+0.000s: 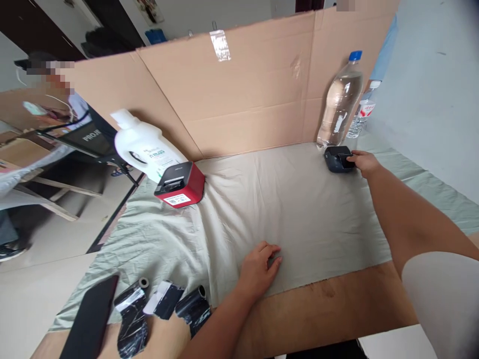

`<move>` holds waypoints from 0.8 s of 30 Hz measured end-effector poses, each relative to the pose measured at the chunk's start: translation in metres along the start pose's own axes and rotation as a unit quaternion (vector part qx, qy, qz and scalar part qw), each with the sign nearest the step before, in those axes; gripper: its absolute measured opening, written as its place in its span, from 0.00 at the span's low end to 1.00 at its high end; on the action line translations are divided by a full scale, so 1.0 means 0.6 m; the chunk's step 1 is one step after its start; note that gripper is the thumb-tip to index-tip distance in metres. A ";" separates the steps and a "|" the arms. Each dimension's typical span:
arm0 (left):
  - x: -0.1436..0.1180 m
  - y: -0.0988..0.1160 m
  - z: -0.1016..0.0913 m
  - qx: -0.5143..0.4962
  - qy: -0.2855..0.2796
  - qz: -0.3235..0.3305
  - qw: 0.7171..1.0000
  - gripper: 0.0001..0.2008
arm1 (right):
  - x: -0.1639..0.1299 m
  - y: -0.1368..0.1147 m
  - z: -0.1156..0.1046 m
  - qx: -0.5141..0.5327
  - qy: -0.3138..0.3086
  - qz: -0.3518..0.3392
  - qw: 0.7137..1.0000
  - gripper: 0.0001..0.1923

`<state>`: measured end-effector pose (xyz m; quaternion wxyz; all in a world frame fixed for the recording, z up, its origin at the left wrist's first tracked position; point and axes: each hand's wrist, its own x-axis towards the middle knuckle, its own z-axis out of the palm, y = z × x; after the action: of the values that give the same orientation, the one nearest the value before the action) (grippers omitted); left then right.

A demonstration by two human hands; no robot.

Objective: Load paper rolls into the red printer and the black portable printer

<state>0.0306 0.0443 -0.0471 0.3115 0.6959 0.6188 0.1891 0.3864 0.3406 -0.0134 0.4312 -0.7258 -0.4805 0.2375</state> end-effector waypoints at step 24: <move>0.180 -0.184 -0.444 0.084 0.243 -0.401 0.879 0.62 | -0.541 -0.073 0.206 -0.075 -0.362 -0.315 0.874 0.07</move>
<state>-0.2066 0.2074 0.0618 0.1411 0.3442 0.9146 0.1583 0.1331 0.1039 -0.0622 0.2235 -0.4298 -0.8224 0.2983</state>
